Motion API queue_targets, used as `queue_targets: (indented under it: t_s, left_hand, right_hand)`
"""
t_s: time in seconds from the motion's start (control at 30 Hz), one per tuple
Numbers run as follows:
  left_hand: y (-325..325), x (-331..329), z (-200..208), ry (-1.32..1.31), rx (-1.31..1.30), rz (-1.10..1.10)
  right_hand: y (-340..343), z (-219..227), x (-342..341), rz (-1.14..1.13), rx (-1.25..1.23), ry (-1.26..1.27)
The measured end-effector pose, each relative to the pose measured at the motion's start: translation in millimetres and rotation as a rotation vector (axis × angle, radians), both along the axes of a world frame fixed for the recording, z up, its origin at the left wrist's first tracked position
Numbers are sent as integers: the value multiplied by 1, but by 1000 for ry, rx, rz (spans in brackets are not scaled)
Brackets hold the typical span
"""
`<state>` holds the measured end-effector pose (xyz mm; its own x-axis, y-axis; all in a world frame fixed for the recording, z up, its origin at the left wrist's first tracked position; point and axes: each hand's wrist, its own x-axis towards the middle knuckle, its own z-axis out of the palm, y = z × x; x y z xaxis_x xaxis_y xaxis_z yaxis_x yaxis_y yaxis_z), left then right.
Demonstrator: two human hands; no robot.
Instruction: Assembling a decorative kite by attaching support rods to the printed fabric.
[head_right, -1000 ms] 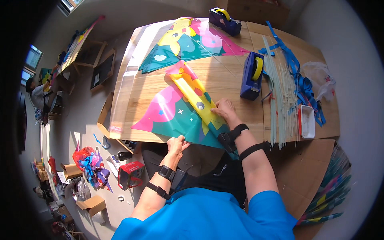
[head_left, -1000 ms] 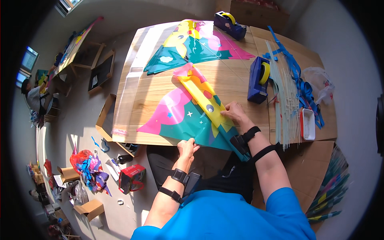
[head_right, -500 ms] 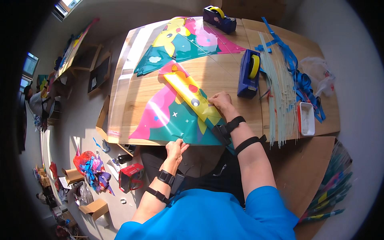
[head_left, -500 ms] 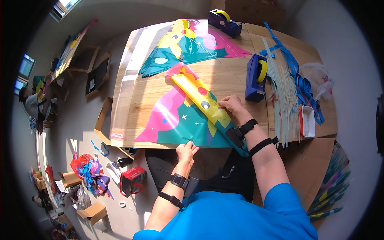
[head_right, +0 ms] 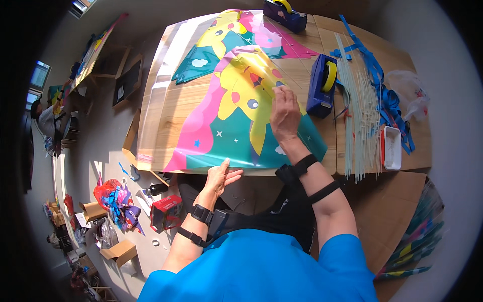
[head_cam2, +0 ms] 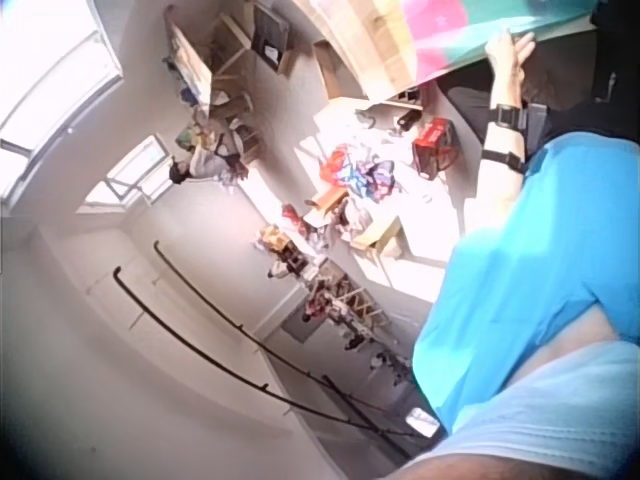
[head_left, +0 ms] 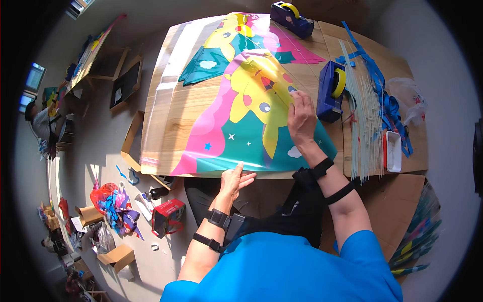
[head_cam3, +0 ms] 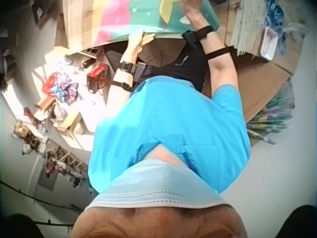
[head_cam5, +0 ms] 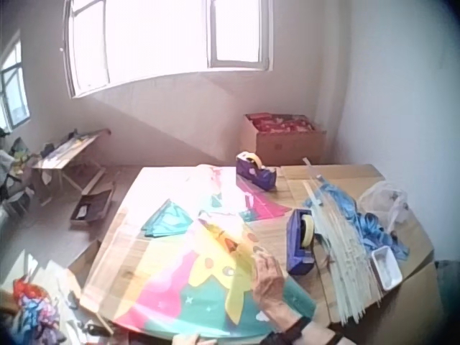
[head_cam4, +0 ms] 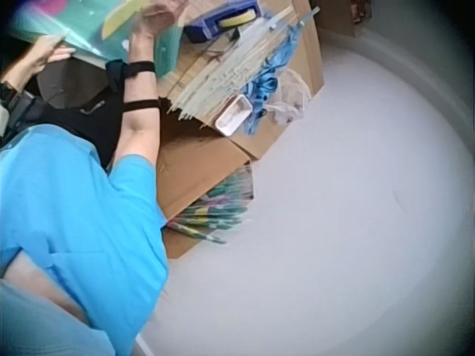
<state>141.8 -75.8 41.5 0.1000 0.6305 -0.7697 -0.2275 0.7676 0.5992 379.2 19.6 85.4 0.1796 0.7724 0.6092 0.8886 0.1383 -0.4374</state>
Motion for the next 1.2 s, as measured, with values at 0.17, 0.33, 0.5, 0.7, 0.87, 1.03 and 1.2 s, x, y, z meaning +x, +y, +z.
queue_targets:
  t_s: [0.17,0.33,0.5,0.7,0.87,1.03,1.2]
  left_hand:
    - [-20,-36,8,956,565,-458]
    - [-33,-69,-17,1403,939,-942]
    - [-1,-78,-16,1509,1107,-966]
    - [6,-49,5,1400,1232,-1012]
    - [0,-38,-15,1314,1155,-1085]
    - [-1,-36,-7,1291,1153,-1108]
    - [-1,-36,-20,1248,1168,-1144]
  right_hand:
    - [-94,-39,-45,173,-235,-185]
    - [-115,-71,-43,-33,-453,-197]
    - [-113,-73,-43,-82,-447,-182]
    - [-114,-67,-39,-35,-440,-210]
    - [-122,-46,-5,-85,-189,-24]
    - [-142,-32,109,-684,-90,272]
    - [-172,-57,232,-872,-448,125]
